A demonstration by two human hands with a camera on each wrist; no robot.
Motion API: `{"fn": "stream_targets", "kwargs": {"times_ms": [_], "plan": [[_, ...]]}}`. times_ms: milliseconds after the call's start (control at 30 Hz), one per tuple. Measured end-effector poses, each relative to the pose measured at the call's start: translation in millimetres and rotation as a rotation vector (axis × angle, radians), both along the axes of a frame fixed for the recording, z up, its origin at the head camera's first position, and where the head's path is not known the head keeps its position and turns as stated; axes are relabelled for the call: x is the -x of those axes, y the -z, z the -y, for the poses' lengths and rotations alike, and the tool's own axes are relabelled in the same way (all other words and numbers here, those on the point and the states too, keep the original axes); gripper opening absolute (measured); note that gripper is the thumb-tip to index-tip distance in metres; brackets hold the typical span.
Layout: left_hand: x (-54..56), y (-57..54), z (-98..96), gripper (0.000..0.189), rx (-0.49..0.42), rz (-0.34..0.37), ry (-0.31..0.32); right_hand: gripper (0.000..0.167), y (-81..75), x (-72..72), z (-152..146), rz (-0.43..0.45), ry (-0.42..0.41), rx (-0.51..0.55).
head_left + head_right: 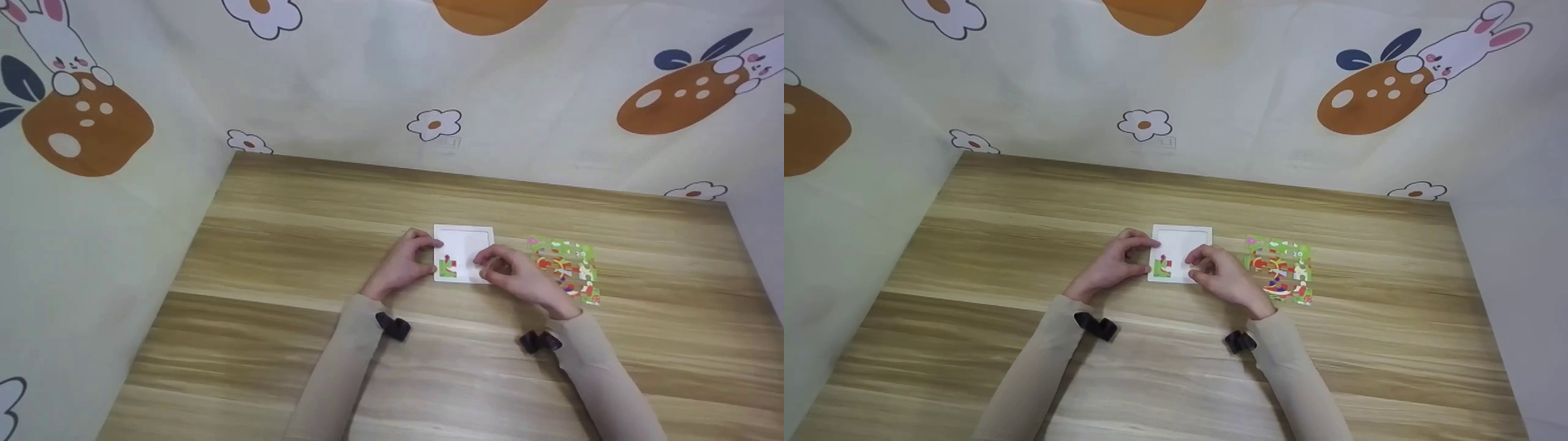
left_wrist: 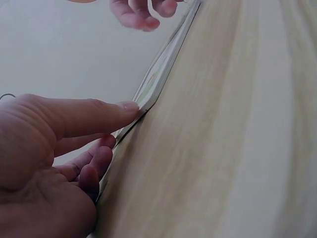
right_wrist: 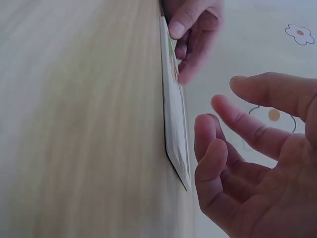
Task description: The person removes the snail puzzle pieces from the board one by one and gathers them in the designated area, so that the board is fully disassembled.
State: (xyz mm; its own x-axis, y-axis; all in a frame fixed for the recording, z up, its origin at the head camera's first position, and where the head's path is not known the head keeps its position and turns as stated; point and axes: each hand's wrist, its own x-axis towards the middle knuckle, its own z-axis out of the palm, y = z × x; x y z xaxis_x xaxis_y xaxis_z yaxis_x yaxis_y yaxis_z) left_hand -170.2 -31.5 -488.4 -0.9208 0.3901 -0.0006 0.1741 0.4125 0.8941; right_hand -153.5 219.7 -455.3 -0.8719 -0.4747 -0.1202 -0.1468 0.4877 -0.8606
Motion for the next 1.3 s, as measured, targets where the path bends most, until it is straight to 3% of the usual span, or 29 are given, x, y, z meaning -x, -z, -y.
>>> {"fn": "stream_targets", "kwargs": {"times_ms": [433,700,1033,1300], "plan": [[0.4,1.1,-1.2,0.047,0.020,0.013,-0.002,0.030,5.8,6.9,23,-0.016,-0.098,0.030],[0.4,-0.4,-1.3,0.047,0.025,0.020,-0.008,0.035,2.8,7.1,35,-0.025,-0.081,-0.022],[0.7,0.5,0.2,0.046,0.027,0.004,-0.003,0.029,4.6,8.3,39,-0.102,-0.106,-0.058],[0.9,0.5,-0.1,0.047,0.045,-0.003,0.006,0.043,3.8,6.1,43,-0.104,-0.054,-0.104]]}}
